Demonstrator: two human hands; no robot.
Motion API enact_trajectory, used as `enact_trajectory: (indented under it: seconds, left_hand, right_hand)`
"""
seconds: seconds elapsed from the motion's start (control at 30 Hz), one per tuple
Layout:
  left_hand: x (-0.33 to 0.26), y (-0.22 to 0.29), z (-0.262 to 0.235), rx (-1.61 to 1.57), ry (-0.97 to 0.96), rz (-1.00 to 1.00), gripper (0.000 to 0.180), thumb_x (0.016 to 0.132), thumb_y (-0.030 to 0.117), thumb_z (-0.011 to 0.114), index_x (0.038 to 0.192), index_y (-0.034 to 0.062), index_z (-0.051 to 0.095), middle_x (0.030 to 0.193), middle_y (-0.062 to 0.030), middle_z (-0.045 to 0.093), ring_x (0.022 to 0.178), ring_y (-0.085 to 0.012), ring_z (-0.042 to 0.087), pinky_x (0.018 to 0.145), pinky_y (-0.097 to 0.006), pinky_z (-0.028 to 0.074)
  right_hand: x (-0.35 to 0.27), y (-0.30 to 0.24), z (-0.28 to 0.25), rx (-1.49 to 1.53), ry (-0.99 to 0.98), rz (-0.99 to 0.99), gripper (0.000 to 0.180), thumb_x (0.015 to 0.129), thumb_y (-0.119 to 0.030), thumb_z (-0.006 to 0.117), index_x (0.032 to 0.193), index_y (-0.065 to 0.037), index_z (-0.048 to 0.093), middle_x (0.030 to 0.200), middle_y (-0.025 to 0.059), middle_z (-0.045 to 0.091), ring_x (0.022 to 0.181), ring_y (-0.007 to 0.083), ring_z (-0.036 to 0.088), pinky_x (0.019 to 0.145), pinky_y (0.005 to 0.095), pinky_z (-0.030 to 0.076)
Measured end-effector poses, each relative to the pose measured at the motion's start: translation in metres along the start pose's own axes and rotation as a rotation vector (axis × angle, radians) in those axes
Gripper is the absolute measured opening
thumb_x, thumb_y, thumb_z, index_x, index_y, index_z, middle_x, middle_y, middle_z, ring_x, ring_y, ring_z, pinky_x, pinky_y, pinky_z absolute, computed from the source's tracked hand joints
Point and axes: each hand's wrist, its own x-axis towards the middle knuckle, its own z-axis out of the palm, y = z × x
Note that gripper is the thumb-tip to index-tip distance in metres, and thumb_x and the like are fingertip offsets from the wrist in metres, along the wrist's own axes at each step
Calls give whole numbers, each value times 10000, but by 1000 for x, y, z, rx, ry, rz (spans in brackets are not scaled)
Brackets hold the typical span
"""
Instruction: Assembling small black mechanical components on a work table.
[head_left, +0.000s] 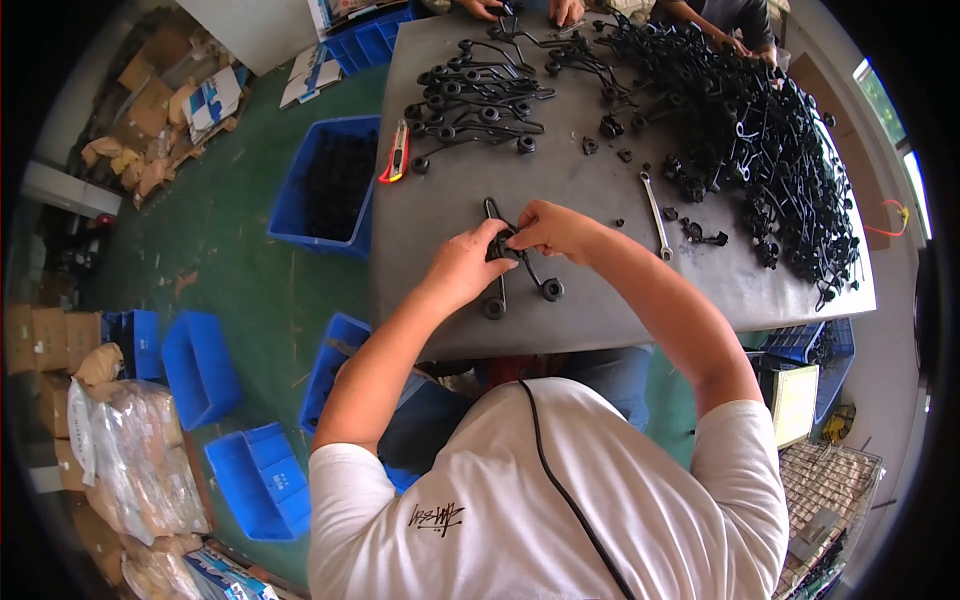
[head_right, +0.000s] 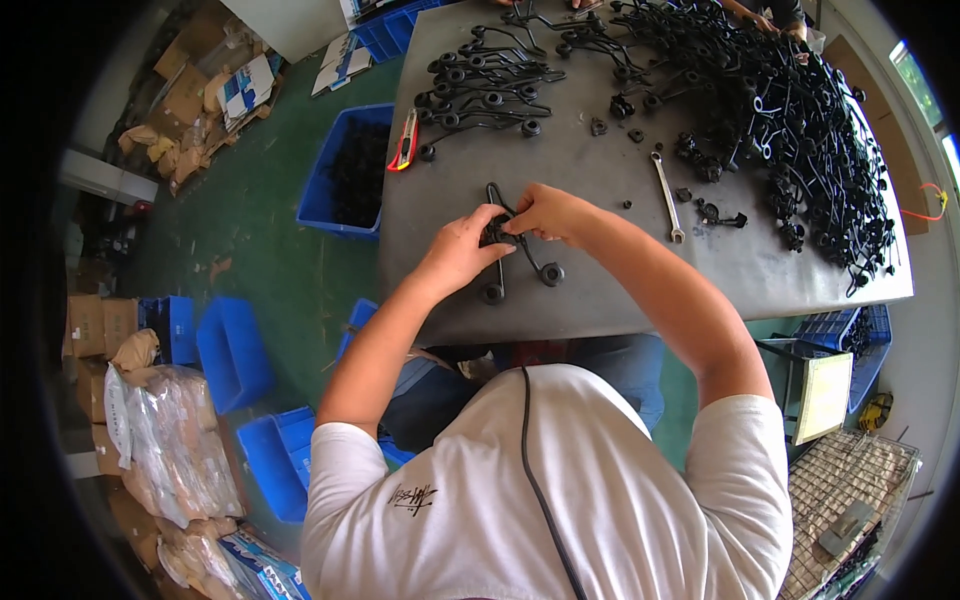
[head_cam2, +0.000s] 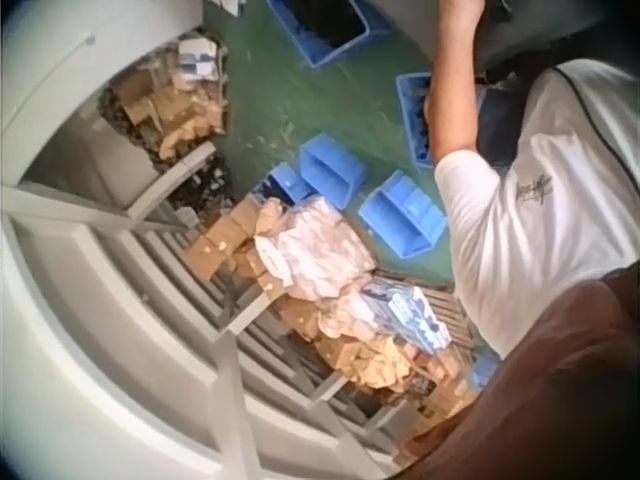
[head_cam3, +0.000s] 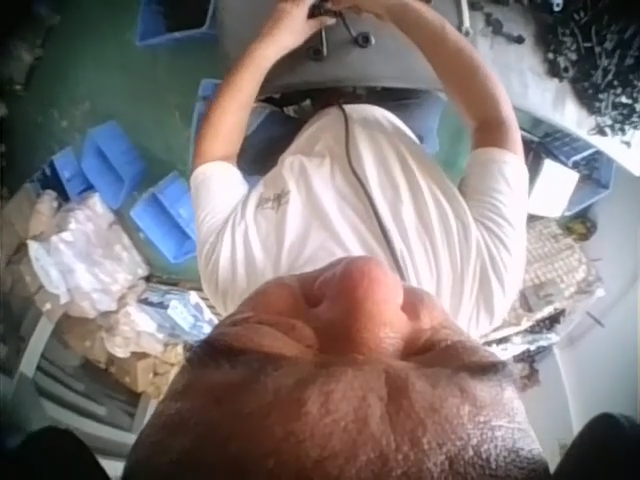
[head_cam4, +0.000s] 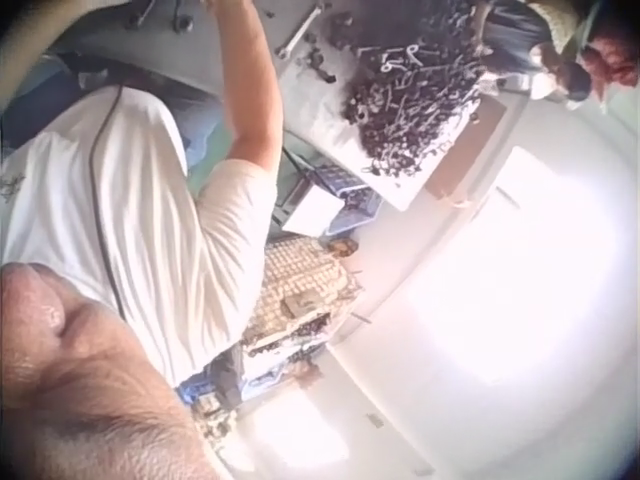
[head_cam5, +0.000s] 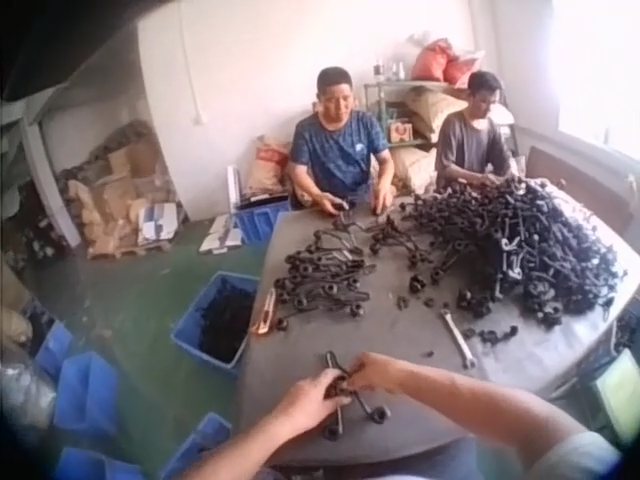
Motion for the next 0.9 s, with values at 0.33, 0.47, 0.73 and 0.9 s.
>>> enact_trajectory:
  seconds: [0.33, 0.47, 0.73, 0.9]
  left_hand:
    - [-16, 14, 51, 288, 639, 142, 591, 816, 77, 720, 1361, 50, 495, 1223, -156, 549, 1043, -366, 592, 876, -474, 485]
    - [-17, -3, 49, 293, 655, 239, 641, 801, 46, 718, 1393, 34, 473, 1280, -158, 529, 1062, -362, 581, 884, -463, 483]
    - [-35, -7, 53, -92, 678, -229, 411, 824, 157, 793, 1142, 16, 573, 939, -136, 700, 790, -303, 677, 739, -437, 522]
    - [-28, -2, 56, 132, 713, -77, 313, 832, 176, 767, 1060, 45, 597, 907, -137, 716, 778, -323, 688, 724, -459, 502]
  right_hand:
    - [5, 28, -3, 521, -274, -9, 292, 911, -278, 775, 1010, -63, 604, 849, -14, 582, 676, 73, 535, 591, 223, 442]
    - [1, 30, 23, 590, -198, -3, 295, 917, -283, 766, 1032, -63, 608, 863, -16, 588, 699, 70, 536, 608, 225, 447]
    - [-21, 26, 42, 614, 9, -38, 398, 926, -305, 745, 1154, -9, 607, 910, 22, 612, 749, 105, 568, 689, 256, 489]
    - [-71, 59, 19, -405, 855, -475, 301, 866, -100, 747, 1147, -59, 648, 931, 71, 597, 748, 162, 589, 674, 291, 500]
